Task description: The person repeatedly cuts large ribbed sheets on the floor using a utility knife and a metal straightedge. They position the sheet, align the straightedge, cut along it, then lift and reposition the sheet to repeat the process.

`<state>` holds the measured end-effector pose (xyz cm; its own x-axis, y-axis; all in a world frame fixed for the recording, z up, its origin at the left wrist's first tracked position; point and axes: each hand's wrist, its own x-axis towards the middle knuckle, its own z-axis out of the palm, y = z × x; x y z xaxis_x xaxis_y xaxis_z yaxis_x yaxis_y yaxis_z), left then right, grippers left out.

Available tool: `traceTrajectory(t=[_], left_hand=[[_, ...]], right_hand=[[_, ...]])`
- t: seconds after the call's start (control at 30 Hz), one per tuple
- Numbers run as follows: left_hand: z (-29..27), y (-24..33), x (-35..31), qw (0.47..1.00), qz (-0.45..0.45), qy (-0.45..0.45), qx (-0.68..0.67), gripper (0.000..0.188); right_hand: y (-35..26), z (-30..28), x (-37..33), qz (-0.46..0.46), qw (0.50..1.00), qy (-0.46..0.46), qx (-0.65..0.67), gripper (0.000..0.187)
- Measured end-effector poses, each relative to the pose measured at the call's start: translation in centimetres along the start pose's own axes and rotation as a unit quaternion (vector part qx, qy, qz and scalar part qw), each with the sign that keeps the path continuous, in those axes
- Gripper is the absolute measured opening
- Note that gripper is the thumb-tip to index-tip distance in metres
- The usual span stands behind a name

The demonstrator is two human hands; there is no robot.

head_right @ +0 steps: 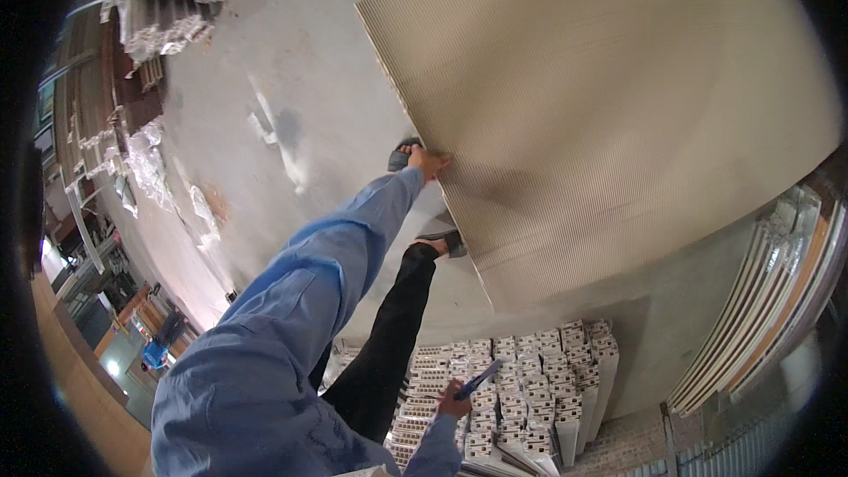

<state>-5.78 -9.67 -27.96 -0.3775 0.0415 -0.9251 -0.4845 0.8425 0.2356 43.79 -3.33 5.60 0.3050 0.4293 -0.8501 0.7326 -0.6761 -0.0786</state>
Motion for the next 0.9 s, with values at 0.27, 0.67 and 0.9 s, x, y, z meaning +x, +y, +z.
traceTrajectory(t=[0.27, 0.67, 0.9], left_hand=[[0.2, 1.5, 15.8, 0.988, -0.048, 0.113, -0.09, 0.056], [-0.8, -2.3, 17.2, 0.986, -0.08, 0.093, -0.113, 0.056], [-2.2, -1.3, 16.6, 0.988, -0.086, 0.106, -0.076, 0.057]], right_hand=[[-0.3, 4.2, -3.5, 0.042, 0.996, 0.014, -0.077, 0.03], [-2.9, 7.6, -2.3, 0.054, 0.994, 0.019, -0.09, 0.025], [-3.5, 5.6, -4.5, 0.094, 0.99, 0.019, -0.105, 0.026]])
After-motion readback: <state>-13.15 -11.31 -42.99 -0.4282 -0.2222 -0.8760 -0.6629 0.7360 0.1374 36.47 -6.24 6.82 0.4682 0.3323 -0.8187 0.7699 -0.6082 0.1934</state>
